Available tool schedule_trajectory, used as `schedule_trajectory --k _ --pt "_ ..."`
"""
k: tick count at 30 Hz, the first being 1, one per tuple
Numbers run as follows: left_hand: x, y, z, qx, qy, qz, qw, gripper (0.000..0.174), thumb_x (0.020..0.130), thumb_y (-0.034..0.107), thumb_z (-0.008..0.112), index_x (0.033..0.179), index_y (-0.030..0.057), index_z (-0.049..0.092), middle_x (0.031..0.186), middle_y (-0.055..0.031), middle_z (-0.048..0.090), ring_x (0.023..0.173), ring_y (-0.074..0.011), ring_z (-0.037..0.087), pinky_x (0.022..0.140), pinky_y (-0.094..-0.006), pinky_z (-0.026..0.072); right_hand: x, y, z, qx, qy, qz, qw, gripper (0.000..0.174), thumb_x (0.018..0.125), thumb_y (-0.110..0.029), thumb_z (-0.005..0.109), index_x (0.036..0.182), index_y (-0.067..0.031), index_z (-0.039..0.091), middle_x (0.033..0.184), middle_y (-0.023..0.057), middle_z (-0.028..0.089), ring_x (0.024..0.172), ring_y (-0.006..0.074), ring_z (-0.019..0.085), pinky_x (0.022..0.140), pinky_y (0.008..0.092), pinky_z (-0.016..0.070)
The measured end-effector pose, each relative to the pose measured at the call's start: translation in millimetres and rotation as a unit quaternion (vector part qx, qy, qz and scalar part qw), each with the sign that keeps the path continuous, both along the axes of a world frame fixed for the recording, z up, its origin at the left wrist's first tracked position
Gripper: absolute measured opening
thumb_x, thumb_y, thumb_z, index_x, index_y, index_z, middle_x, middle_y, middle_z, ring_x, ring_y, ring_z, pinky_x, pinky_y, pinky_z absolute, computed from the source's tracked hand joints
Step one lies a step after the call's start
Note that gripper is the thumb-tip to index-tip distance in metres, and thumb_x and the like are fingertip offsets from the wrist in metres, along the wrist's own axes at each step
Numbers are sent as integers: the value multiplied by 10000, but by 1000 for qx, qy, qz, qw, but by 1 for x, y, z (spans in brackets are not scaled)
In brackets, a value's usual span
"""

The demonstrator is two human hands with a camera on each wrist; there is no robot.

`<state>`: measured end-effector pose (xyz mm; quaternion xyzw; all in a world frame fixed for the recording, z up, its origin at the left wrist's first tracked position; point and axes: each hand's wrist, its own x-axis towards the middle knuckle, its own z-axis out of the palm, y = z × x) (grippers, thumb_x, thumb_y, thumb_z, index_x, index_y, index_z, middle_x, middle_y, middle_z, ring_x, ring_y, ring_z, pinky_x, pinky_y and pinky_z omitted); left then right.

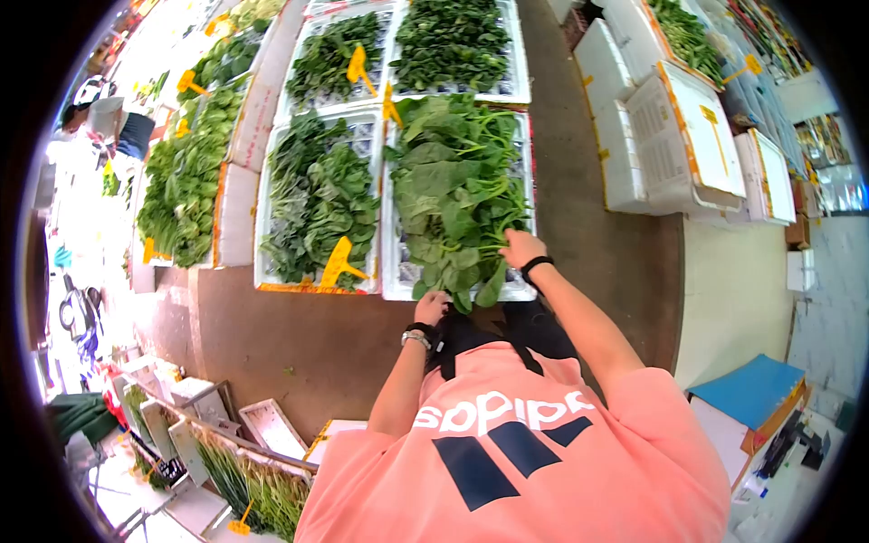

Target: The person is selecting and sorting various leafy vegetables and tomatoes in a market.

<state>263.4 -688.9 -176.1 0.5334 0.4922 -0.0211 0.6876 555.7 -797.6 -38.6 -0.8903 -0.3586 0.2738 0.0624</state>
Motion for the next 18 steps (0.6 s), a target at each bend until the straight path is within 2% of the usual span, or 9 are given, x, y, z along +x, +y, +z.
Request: schedule_trajectory --k 4,5,7,9,11,15,16,17,18 --pt "-11 -5 -25 34 31 -10 999 278 1024 259 603 1139 27 703 872 -39 712 713 -110 632 598 -269 497 4 -25 -20 -5 54 -31 998 398 898 -322 745 1223 -106 666 1109 195 735 1064 402 684 889 522 546" --pt "-10 -5 -7 19 46 4 999 336 988 301 604 1084 0 717 959 -110 767 866 -204 722 839 -347 552 3 -32 -26 7 66 -32 997 401 901 -318 743 1238 -116 663 1100 193 735 1064 403 683 892 520 544" --pt "-14 -7 -24 15 48 -4 999 335 992 315 610 1060 7 722 950 -106 769 858 -201 723 833 -343 553 -4 -45 -31 35 55 -29 997 544 903 -291 737 1396 -152 553 1079 203 725 1036 411 683 889 512 547" --pt "-17 -8 -23 2 50 -4 999 339 996 331 617 1053 15 727 943 -105 769 860 -197 723 833 -343 553 -10 -56 -16 72 75 -37 994 630 896 -272 744 1455 -143 484 1073 199 721 1006 398 690 869 492 554" --pt "-20 -10 -24 9 66 -10 998 341 998 338 622 1052 18 728 948 -106 768 857 -199 721 834 -347 554 -13 -69 -7 126 75 -75 986 672 886 -253 755 1472 -119 455 1041 172 724 985 376 697 846 472 557" --pt "-21 -12 -16 7 41 -2 999 303 964 284 623 1058 18 736 915 -95 759 825 -200 710 806 -353 550 4 -114 -9 125 83 -110 983 633 883 -225 754 1434 -87 474 991 141 733 965 360 702 836 467 554" --pt "-19 -12 -16 3 61 -21 998 297 960 267 613 1051 13 737 894 -84 753 804 -184 696 786 -340 547 10 -131 -16 148 65 -107 981 629 907 -192 739 1456 -77 455 943 135 744 860 313 709 806 432 562" --pt "-18 -13 -15 22 60 -38 997 314 964 287 621 1041 5 737 871 -79 747 793 -168 685 768 -328 543 17 -147 -20 152 74 -120 978 611 908 -198 737 1442 -69 469 935 140 750 875 317 717 810 434 566" --pt "-15 -18 -19 6 45 -11 999 340 976 310 622 1027 -7 734 863 -73 747 785 -160 678 756 -322 541 24 -163 -16 153 70 -136 976 595 907 -198 737 1429 -68 482 934 138 751 879 316 720 813 432 568"
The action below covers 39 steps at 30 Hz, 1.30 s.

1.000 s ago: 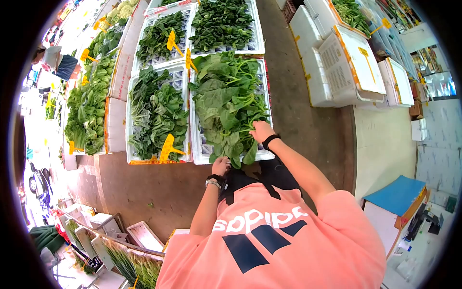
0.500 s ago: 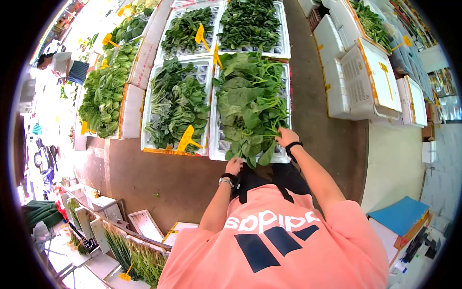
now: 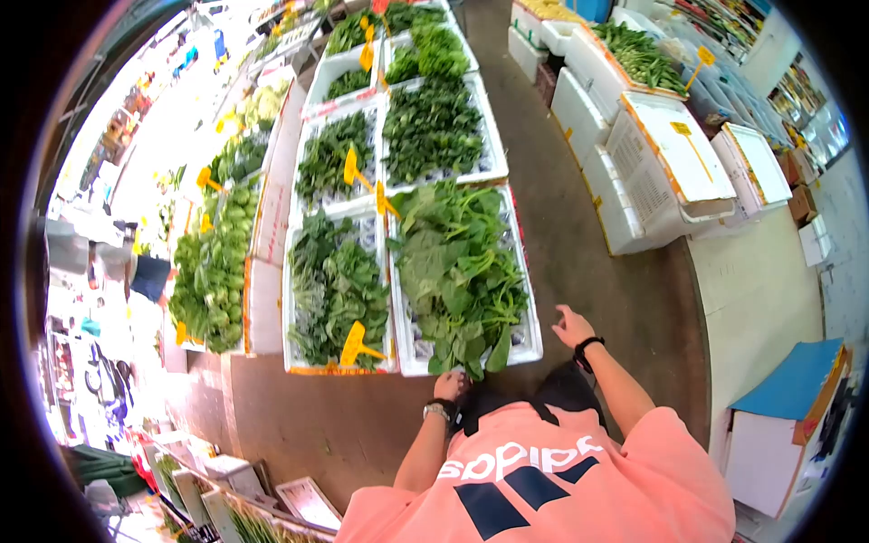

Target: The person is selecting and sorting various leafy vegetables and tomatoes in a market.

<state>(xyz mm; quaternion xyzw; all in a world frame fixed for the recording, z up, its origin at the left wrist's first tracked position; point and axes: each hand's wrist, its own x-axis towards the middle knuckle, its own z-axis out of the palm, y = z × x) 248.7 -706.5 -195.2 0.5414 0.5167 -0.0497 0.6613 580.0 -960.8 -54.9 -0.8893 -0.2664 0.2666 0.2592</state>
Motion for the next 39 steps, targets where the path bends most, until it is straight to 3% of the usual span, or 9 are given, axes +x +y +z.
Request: schedule_trajectory --k 5,7,10,20,24,28,34,35,39 --pt "29 -24 38 32 34 -75 996 266 962 304 646 1042 68 738 890 -9 705 745 -96 607 604 -256 465 35 -101 36 -7 -6 -127 992 478 903 -193 734 1340 -81 575 959 132 756 945 337 721 844 447 565" --pt "31 -30 -10 -54 -18 -138 989 252 937 291 669 999 58 743 835 -6 712 715 -111 626 614 -263 484 48 -152 43 13 -31 -159 987 375 891 -137 732 1248 -76 635 937 129 747 902 323 719 823 438 566" --pt "74 -71 67 89 51 -215 971 250 892 267 728 966 32 769 836 -62 742 754 -171 678 692 -329 536 58 -238 34 71 -63 -219 971 285 879 9 674 1157 -49 655 851 102 699 769 224 685 738 350 558" --pt "212 -198 80 -30 8 -188 982 197 934 211 705 1027 38 691 951 -84 748 833 -183 718 700 -327 579 44 -464 -3 86 -117 -402 904 267 824 84 634 1051 -45 691 843 120 682 755 265 670 738 361 557" --pt "270 -219 102 -51 -16 -162 985 133 962 144 645 1030 33 671 977 -96 730 923 -244 725 750 -367 591 59 -499 6 129 -106 -427 889 287 819 84 608 1055 -56 691 899 123 686 803 283 681 752 367 561" --pt "312 -209 86 -58 28 -222 973 368 986 289 644 1263 48 672 1175 -47 727 1074 -216 695 795 -390 546 89 -504 -8 149 -151 -402 890 352 775 116 568 1055 -64 682 921 126 668 853 291 672 766 371 552" --pt "345 -221 56 -34 14 -111 993 227 893 180 700 1089 89 772 954 -69 767 774 -171 703 626 -336 544 162 -464 -39 139 -101 -276 946 395 738 125 552 1067 -60 669 909 81 628 769 215 600 717 337 518" --pt "342 -211 21 62 -35 -246 967 230 893 213 699 1072 96 785 934 -70 764 756 -170 692 629 -333 548 177 -446 -18 125 -68 -258 956 384 752 125 557 1070 -57 671 918 74 633 762 208 595 715 324 515" --pt "371 -222 53 44 52 -101 993 249 890 305 732 988 85 795 860 -66 753 768 -186 707 661 -338 558 264 -383 -16 147 -47 -152 976 383 777 126 538 1085 -54 677 924 72 651 812 200 635 725 307 512"
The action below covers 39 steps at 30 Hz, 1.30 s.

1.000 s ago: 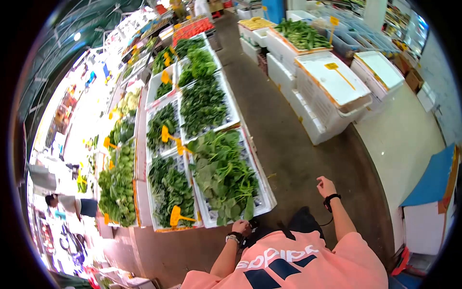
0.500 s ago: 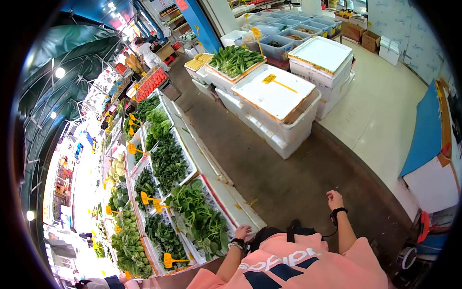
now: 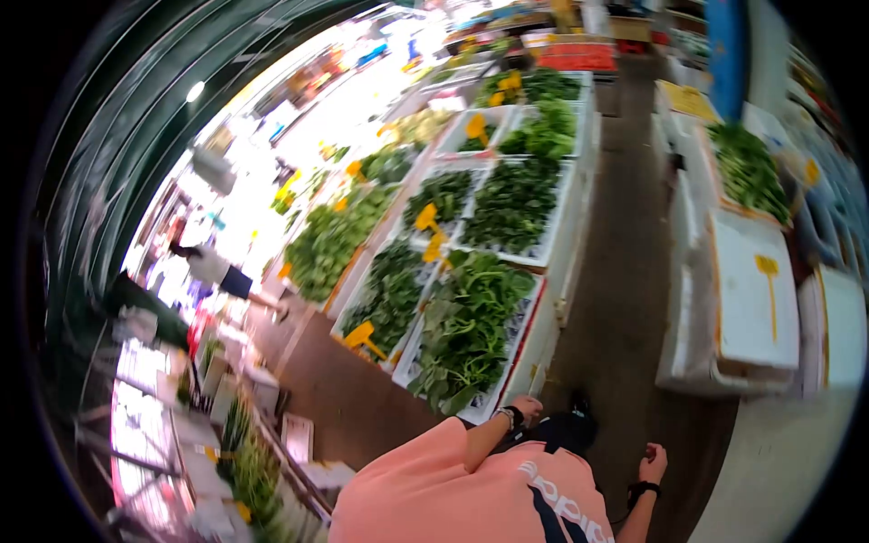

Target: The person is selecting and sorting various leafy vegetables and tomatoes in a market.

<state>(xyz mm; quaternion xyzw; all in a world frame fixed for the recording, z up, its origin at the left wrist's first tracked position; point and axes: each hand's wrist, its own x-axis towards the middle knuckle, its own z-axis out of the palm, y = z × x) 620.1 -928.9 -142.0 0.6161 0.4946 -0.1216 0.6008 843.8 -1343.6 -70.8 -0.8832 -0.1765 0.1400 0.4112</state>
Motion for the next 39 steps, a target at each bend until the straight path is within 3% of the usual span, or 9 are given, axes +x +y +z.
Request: schedule_trajectory --k 6,10,20,24,32,34,35,38,39 --pt "58 29 20 -18 62 66 996 272 895 330 676 900 76 772 866 -92 754 782 -235 707 734 -395 569 152 111 -5 40 -9 141 989 337 826 101 523 1086 -42 682 847 60 669 795 166 652 740 312 521" --pt "113 55 27 23 -21 138 990 266 943 313 643 964 69 747 918 -78 748 842 -203 699 760 -358 551 247 198 3 39 21 178 983 310 846 82 560 1102 -39 685 870 59 682 770 143 633 730 298 516" --pt "264 101 127 -4 -138 172 975 269 1076 293 571 1190 72 674 1133 -35 732 1041 -137 673 826 -279 521 327 413 79 79 16 395 915 231 887 -59 662 1113 -35 700 922 87 716 798 176 693 749 320 568" --pt "332 131 130 -25 -164 242 956 280 1082 298 557 1193 73 682 1138 -28 736 992 -114 683 809 -276 528 388 477 110 117 33 418 900 204 903 -81 669 1098 -36 706 916 99 710 772 208 682 737 342 558" --pt "461 224 148 -39 -212 346 913 356 1087 310 470 1197 39 674 1122 -89 725 1000 -208 712 817 -376 568 520 539 132 162 90 376 908 218 913 -109 651 1113 -38 697 949 129 722 842 265 699 790 379 563" --pt "479 255 145 -91 -298 307 900 287 1088 301 519 1183 74 666 1079 -50 729 936 -169 716 714 -314 563 550 547 136 152 90 367 913 220 935 -69 658 1150 -31 688 951 106 735 847 209 710 800 332 571" --pt "492 269 142 -121 -298 336 885 310 1080 295 496 1170 64 683 1095 -84 737 1014 -224 706 840 -415 566 564 552 138 149 107 354 917 217 941 -62 654 1153 -31 687 955 104 736 852 202 710 804 329 572" --pt "539 288 179 -353 -374 535 670 194 1042 219 546 1118 86 665 1135 -51 730 1082 -233 683 915 -410 545 603 567 127 142 130 325 926 224 959 -18 629 1177 -32 680 951 82 733 818 154 697 781 307 574" --pt "550 297 167 -374 -362 566 639 198 1039 183 527 1131 77 668 1117 -36 730 1077 -238 685 890 -427 561 617 575 121 139 134 318 928 228 961 -9 622 1181 -32 677 946 78 730 803 148 694 764 303 576"
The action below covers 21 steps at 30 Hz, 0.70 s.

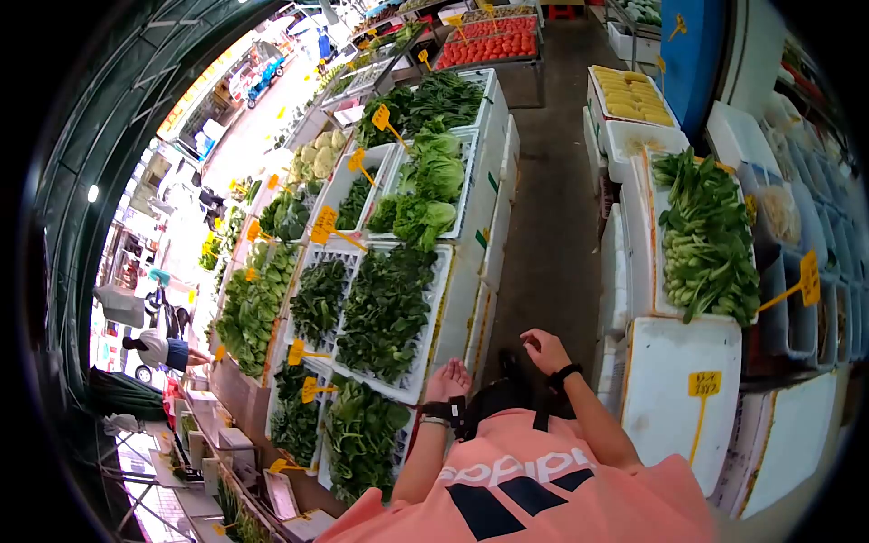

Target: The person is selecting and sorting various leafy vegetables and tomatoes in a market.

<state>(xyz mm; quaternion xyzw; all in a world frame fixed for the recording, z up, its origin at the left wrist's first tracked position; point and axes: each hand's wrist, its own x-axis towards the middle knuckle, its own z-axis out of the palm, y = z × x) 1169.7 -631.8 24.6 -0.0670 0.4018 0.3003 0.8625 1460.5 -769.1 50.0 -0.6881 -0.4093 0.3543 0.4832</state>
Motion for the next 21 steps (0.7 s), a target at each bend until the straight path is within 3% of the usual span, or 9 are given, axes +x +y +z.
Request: schedule_trajectory --k 4,7,9,11,13,16,21 --pt "32 34 -69 -86 9 -43 995 208 1038 187 522 1126 63 665 1117 -65 729 1030 -248 697 827 -435 579 51 50 -17 -25 86 -32 995 243 950 35 593 1171 -27 671 926 80 715 727 142 685 676 293 585" --pt "85 77 -68 -84 -77 -81 990 207 1041 176 511 1120 69 670 1114 -66 732 1011 -252 702 825 -442 575 92 106 -9 -60 90 -34 994 259 960 57 569 1186 -28 663 908 68 710 706 119 676 636 268 582" --pt "129 120 -80 -64 -68 -96 991 205 1037 231 547 1121 96 675 1109 -38 735 1024 -238 698 808 -419 556 122 147 -9 -70 43 -7 997 258 950 41 591 1187 -32 664 914 72 714 711 130 678 661 282 584" --pt "171 166 -55 -11 35 -132 991 221 1037 268 566 1135 107 681 1108 -13 735 1039 -218 692 814 -392 543 153 195 -10 -70 -14 22 997 268 935 19 619 1194 -37 663 922 77 716 722 143 680 687 299 584" --pt "197 210 -26 21 54 -138 989 232 1037 282 571 1153 115 683 1108 -1 733 1047 -202 688 825 -382 538 182 242 -8 -61 -76 49 994 294 914 -7 653 1206 -42 658 930 83 718 737 158 683 714 317 581" --pt "215 271 -31 52 82 -125 987 269 1035 296 581 1224 125 665 1143 10 725 1048 -176 684 838 -363 532 213 312 1 -57 -130 86 986 342 900 -34 696 1238 -44 643 914 49 711 724 130 661 703 302 560" --pt "227 342 -21 74 138 -59 986 336 1039 309 613 1308 108 615 1262 -13 690 1132 -178 655 901 -367 547 244 416 4 -85 -171 141 971 619 829 -110 792 1392 -73 538 1119 112 647 867 215 643 818 352 560"
